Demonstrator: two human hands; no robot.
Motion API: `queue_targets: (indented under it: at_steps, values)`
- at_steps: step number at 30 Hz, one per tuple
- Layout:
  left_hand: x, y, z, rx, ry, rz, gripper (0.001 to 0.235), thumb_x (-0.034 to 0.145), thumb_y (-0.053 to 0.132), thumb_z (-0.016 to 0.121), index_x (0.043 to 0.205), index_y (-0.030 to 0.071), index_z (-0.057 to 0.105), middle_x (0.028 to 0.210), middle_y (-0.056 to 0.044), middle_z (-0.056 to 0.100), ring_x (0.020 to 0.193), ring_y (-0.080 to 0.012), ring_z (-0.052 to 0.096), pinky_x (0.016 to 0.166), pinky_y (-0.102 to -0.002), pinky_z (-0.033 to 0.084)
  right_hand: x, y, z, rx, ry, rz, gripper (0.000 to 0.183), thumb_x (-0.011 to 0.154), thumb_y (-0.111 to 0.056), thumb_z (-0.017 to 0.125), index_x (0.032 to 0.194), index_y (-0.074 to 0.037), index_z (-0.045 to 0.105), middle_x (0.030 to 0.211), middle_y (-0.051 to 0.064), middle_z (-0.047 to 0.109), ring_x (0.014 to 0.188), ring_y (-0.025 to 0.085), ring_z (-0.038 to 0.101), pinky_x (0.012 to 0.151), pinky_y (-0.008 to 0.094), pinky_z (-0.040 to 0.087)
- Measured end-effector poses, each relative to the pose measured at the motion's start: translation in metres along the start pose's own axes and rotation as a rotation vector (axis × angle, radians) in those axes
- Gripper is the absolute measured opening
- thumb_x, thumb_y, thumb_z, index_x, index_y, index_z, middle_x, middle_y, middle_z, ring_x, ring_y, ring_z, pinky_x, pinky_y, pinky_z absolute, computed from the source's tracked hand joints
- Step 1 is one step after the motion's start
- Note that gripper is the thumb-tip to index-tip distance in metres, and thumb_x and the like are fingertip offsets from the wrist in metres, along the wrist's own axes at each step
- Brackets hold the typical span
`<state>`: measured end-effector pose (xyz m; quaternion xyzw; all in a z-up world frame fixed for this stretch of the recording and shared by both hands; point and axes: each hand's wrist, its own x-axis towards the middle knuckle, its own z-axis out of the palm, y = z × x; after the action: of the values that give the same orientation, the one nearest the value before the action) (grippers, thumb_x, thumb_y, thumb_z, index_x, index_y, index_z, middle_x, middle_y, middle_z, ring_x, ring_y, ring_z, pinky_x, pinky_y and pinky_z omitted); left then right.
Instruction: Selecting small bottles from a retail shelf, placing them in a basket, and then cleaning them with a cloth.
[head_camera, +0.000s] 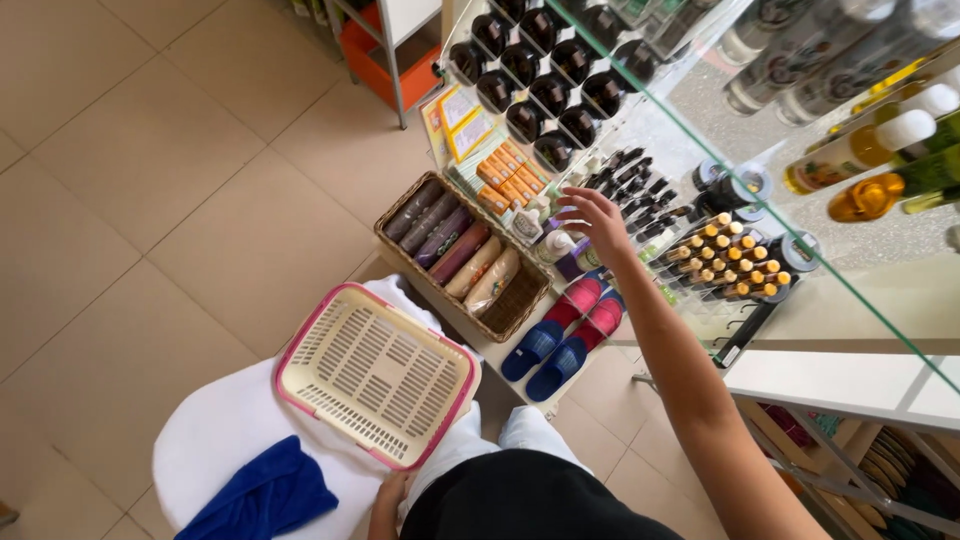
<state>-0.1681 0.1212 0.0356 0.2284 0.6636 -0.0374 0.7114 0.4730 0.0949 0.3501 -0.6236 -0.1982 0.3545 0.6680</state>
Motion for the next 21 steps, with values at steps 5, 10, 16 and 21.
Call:
queue_targets:
  at_steps: [5,10,16,21]
  values:
    - [-0.015,0.008,-0.015,-0.430,-0.040,-0.222,0.075,0.093,0.052,0.063,0.142,-0.003,0.049,0.103,-0.024,0.067,0.082,-0.0367,0.066,0.072,-0.046,0.054,-0.030,0.027,0.009,0.003,-0.022,-0.060,0.035,0.108,-0.021,0.056,0.135,0.000,0.061,0.121,0.015,0.072,0.101,0.023,0.073,0.087,0.037,0.060]
    - [-0.027,-0.010,-0.029,0.281,0.171,0.564,0.106,0.080,0.035,0.072,0.167,0.017,0.014,0.096,-0.027,0.072,0.077,-0.0365,0.069,0.070,-0.048,0.058,-0.092,0.071,0.029,-0.019,0.058,0.107,0.038,0.101,-0.026,0.059,0.133,-0.006,0.062,0.117,0.009,0.070,0.098,0.017,0.070,0.082,0.033,0.058]
    - [0.018,0.003,-0.042,-1.162,0.289,-0.214,0.087,0.093,0.070,0.065,0.152,0.011,0.039,0.119,-0.009,0.058,0.105,-0.0175,0.059,0.079,-0.034,0.056,-0.173,0.167,0.035,-0.101,0.180,0.380,0.038,0.099,-0.027,0.056,0.131,-0.009,0.064,0.112,0.008,0.072,0.091,0.019,0.071,0.076,0.033,0.056]
    - [0.009,-0.010,-0.054,-0.531,0.164,0.433,0.054,0.086,0.035,0.051,0.132,0.013,0.032,0.115,-0.011,0.049,0.100,-0.0231,0.054,0.079,-0.030,0.050,-0.257,0.289,0.014,-0.276,0.193,0.770,0.037,0.101,-0.032,0.051,0.128,-0.010,0.065,0.108,0.006,0.072,0.086,0.019,0.068,0.074,0.035,0.056]
